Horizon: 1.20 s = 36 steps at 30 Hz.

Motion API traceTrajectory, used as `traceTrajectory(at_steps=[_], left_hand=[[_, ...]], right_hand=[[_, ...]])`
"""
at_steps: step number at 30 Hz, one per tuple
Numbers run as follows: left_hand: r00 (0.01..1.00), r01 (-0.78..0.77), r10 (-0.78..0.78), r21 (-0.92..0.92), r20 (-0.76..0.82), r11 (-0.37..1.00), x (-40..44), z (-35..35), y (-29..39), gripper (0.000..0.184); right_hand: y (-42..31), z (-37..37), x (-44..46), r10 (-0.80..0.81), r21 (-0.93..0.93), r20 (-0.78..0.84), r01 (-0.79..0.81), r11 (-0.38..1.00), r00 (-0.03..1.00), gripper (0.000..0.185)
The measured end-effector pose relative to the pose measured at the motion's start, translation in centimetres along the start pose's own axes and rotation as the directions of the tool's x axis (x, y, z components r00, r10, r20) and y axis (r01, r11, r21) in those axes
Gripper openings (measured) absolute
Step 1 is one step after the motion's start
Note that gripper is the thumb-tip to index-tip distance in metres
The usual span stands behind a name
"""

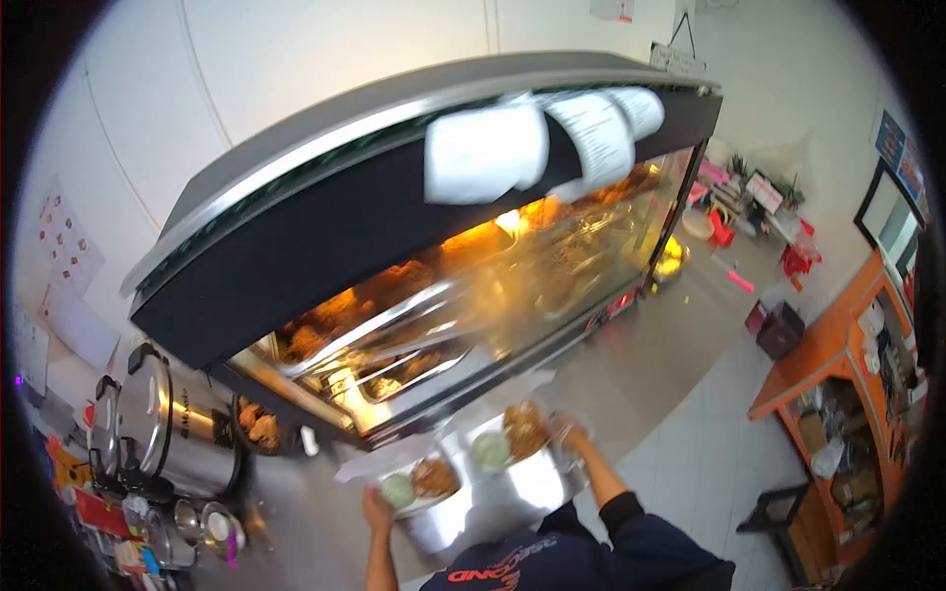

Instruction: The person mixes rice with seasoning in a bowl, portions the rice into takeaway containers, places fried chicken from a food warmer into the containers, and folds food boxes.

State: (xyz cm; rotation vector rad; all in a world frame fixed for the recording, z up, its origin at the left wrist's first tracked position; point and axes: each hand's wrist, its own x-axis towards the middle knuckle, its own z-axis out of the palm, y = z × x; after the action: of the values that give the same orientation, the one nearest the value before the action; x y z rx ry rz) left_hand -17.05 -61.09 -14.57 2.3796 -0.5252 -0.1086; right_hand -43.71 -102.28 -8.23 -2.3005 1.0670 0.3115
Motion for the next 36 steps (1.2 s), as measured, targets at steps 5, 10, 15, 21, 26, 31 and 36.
traceTrajectory(at_steps=[5, 10, 15, 21, 26, 31, 36], left_hand=[[0.977, 0.179, -0.193, -0.140, -0.089, 0.974, -3.0, 0.6, 7.4, 0.042], [0.989, 0.135, -0.138, -0.064, -0.055, 0.989, -4.2, 4.8, 12.2, 0.041], [0.983, 0.133, -0.124, -0.058, 0.132, 0.989, -6.1, 13.1, 22.5, 0.064], [0.965, 0.095, -0.052, -0.155, 0.258, 0.983, -5.7, 22.9, 34.4, 0.048], [0.550, -0.268, 0.222, -0.082, 0.805, 0.960, -2.3, 11.5, 48.3, 0.052], [0.608, -0.793, 0.758, -0.240, -0.238, 0.561, -1.0, -1.8, 65.0, 0.035], [0.554, -0.805, 0.507, -0.269, -0.660, 0.529, 1.5, -3.2, 73.0, 0.032]], right_hand=[[0.6, -3.8, -1.4, -0.172, 0.061, -0.047, 0.175, 0.983, 0.984, 0.035], [9.7, -7.1, 2.6, -0.184, -0.073, -0.143, 0.175, 0.982, 0.972, 0.038], [21.2, -12.0, 4.9, 0.129, 0.002, -0.170, -0.130, 0.991, 0.977, 0.037], [29.0, -17.3, 6.0, 0.369, 0.191, -0.297, -0.324, 0.927, 0.881, 0.046], [30.3, -20.4, -0.4, 0.257, 0.302, -0.633, -0.072, 0.950, 0.731, 0.043], [32.1, -19.6, -2.8, 0.201, 0.699, -0.442, 0.194, 0.689, 0.874, 0.038], [24.6, -26.6, -7.1, -0.068, 0.907, -0.169, 0.182, 0.379, 0.983, 0.044]])
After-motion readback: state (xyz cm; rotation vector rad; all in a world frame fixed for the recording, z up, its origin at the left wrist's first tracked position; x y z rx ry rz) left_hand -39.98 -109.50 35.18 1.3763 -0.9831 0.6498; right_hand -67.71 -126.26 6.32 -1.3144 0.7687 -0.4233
